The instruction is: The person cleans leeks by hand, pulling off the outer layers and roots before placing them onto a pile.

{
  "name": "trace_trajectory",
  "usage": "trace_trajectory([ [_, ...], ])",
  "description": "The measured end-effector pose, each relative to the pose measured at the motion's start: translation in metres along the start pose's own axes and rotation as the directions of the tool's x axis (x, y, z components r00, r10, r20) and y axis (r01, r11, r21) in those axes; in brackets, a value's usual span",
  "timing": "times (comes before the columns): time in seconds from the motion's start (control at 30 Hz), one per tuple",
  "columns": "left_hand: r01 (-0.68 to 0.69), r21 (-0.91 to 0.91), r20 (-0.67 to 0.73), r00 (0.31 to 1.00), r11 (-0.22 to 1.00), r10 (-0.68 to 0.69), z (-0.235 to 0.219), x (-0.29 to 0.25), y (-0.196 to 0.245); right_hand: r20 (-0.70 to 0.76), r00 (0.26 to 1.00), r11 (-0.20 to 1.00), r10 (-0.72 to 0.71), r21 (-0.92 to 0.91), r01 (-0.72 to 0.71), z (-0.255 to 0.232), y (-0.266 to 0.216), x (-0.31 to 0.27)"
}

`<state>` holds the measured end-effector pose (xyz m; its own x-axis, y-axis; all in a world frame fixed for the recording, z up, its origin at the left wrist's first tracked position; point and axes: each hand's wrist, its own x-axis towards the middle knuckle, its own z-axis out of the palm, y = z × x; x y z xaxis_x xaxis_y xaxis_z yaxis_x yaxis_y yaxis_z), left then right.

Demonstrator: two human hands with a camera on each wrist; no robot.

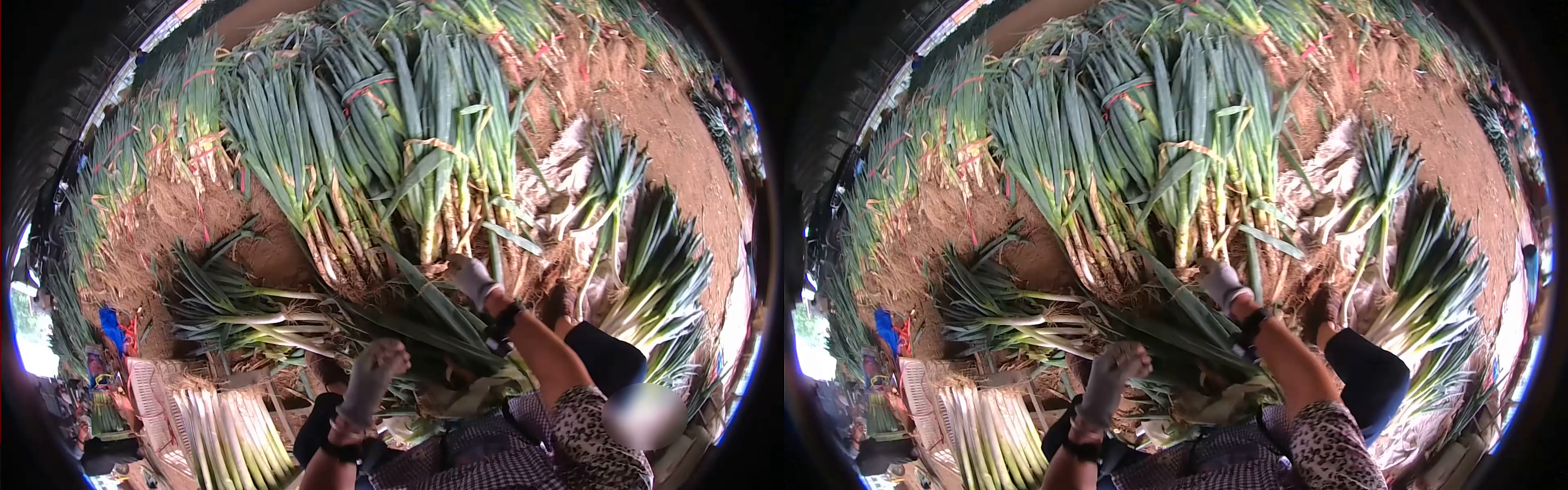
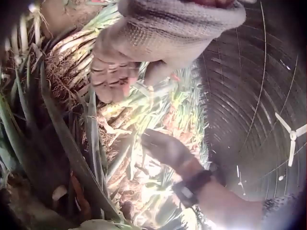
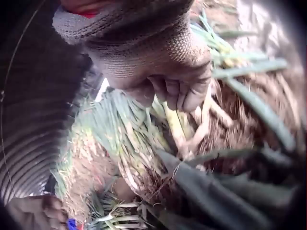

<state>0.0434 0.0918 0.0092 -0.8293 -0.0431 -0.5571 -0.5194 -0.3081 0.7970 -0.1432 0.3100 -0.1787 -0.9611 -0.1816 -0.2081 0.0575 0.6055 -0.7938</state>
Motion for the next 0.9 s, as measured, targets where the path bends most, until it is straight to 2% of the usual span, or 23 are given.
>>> trace_trajectory([
  [0.03,-0.003,-0.014,0.046,0.999,1.000,0.004,-0.002,-0.003,0.008,0.034,0.999,0.998,0.041,-0.041,-0.040,0.022,-0.006,0.008],
  [0.1,0.014,0.077,0.025,1.000,0.997,-0.016,-0.010,-0.012,0.013,0.040,0.998,0.985,0.055,-0.167,-0.048,0.054,-0.026,0.010],
  [0.17,0.045,0.099,0.004,0.999,0.994,-0.046,-0.016,-0.021,0.013,0.195,0.976,0.939,0.097,-0.343,-0.025,0.074,-0.027,-0.005],
  [0.23,0.076,0.072,-0.009,0.997,0.995,-0.075,-0.025,-0.027,0.016,0.311,0.938,0.883,0.150,-0.469,0.014,0.089,-0.024,-0.050],
  [0.3,0.105,0.054,-0.012,0.994,0.993,-0.105,-0.026,-0.033,0.016,0.442,0.897,0.764,-0.019,-0.572,0.299,0.118,0.031,-0.105],
  [0.4,0.154,0.002,-0.009,0.988,0.988,-0.154,-0.025,-0.042,0.018,0.539,0.843,0.844,0.005,-0.453,0.285,0.096,0.025,-0.143],
  [0.5,0.151,0.069,-0.011,0.988,0.986,-0.151,-0.023,-0.048,0.015,0.649,0.744,0.937,0.157,-0.335,0.095,0.065,-0.008,-0.087],
  [0.53,0.135,0.097,-0.019,0.991,0.986,-0.134,-0.023,-0.047,0.013,0.419,0.894,0.948,0.160,-0.317,-0.021,0.067,-0.002,-0.067],
  [0.57,0.119,0.125,-0.023,0.993,0.985,-0.117,-0.021,-0.046,0.011,0.152,0.973,0.955,0.173,-0.268,-0.128,0.072,0.006,-0.047],
  [0.63,0.075,0.206,0.016,0.997,0.976,-0.080,-0.021,-0.044,0.013,-0.144,0.982,0.976,0.126,-0.160,-0.149,0.078,0.002,-0.011],
  [0.7,0.052,0.248,0.018,0.998,0.967,-0.058,-0.019,-0.041,0.012,-0.024,0.970,0.969,0.241,0.054,-0.240,0.091,0.005,0.019],
  [0.73,0.053,0.250,0.004,0.998,0.967,-0.055,-0.017,-0.039,0.011,0.132,0.893,0.876,0.430,0.180,-0.448,0.091,0.005,0.032],
  [0.77,0.058,0.250,-0.013,0.998,0.966,-0.056,-0.016,-0.039,0.011,0.190,0.898,0.798,0.397,0.413,-0.440,0.091,0.006,0.033],
  [0.83,0.031,0.225,-0.009,1.000,0.974,-0.030,-0.011,-0.038,0.016,0.278,0.919,0.499,0.281,0.776,-0.387,0.093,0.023,0.031],
  [0.87,-0.002,0.201,-0.007,1.000,0.980,0.004,-0.009,-0.036,0.012,0.382,0.899,0.538,0.216,0.722,-0.436,0.063,-0.001,0.020],
  [0.9,-0.040,0.177,-0.008,0.999,0.983,0.042,-0.008,-0.033,0.009,0.402,0.890,0.362,0.215,0.814,-0.455,0.059,-0.012,0.014],
])
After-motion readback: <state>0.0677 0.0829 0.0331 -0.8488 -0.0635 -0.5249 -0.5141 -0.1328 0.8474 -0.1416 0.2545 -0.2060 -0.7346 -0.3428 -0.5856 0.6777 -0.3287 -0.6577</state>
